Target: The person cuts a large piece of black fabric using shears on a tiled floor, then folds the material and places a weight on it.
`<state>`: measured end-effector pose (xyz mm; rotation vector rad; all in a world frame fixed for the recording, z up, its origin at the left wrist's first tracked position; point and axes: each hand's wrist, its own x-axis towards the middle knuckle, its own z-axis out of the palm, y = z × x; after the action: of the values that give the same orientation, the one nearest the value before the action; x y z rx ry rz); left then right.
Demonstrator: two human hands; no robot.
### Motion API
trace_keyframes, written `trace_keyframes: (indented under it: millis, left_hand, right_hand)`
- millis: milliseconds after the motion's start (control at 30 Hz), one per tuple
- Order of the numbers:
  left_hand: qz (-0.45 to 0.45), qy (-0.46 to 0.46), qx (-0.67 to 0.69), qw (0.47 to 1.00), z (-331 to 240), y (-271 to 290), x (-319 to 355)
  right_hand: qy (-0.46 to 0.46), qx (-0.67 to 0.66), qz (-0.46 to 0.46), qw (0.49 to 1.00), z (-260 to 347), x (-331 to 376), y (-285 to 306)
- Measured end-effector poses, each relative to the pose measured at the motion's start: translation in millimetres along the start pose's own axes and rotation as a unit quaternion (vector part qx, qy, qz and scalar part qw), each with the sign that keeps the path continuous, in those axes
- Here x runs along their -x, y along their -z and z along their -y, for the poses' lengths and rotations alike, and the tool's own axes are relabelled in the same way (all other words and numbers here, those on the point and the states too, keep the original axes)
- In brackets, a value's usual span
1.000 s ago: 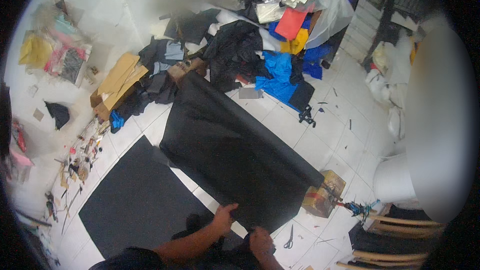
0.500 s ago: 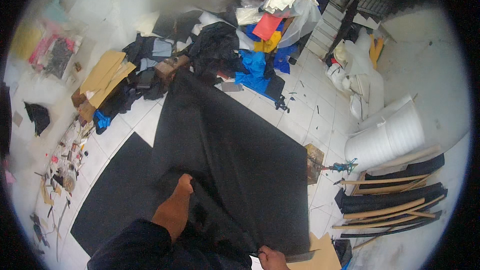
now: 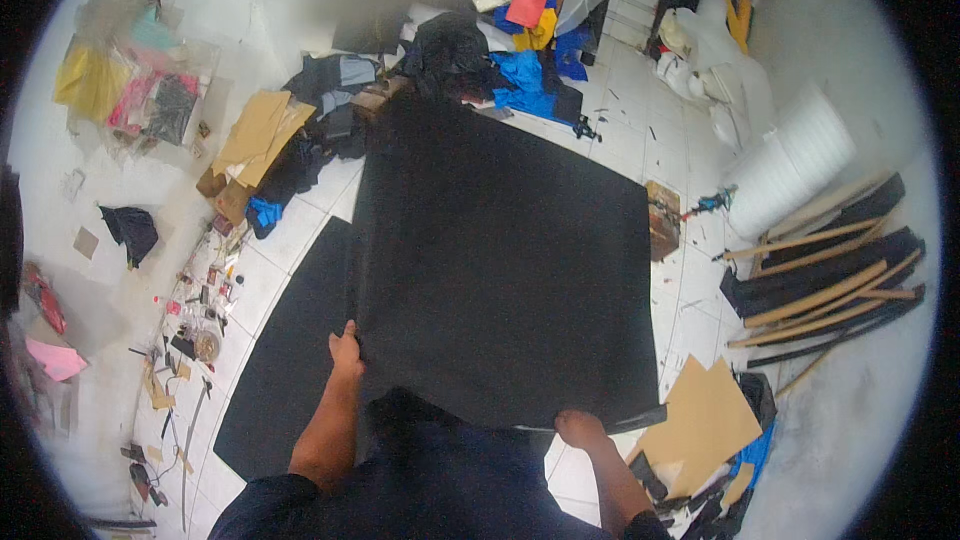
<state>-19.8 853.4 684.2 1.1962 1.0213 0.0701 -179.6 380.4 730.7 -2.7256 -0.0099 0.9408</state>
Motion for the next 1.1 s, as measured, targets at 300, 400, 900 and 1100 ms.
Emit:
trace_keyframes:
  millis: [300,400,900,1100]
  left_hand:
    - [-0.049,-0.116,-0.222,0.967,71.1,202.1,68.9]
    - [-0.045,-0.078,-0.247,0.965,99.0,282.2,83.6]
    - [-0.116,-0.102,-0.161,0.975,157.0,480.3,218.7]
    - [-0.096,-0.225,-0.209,0.947,116.8,467.2,221.0]
  right_hand:
    - [0.022,-0.004,0.098,0.995,56.8,109.8,-140.0]
    - [0.037,-0.042,0.155,0.986,87.9,150.5,-190.0]
    - [0.104,0.127,0.178,0.970,71.0,302.2,-346.6]
    - [0.031,-0.105,0.014,0.994,112.0,324.0,-390.5]
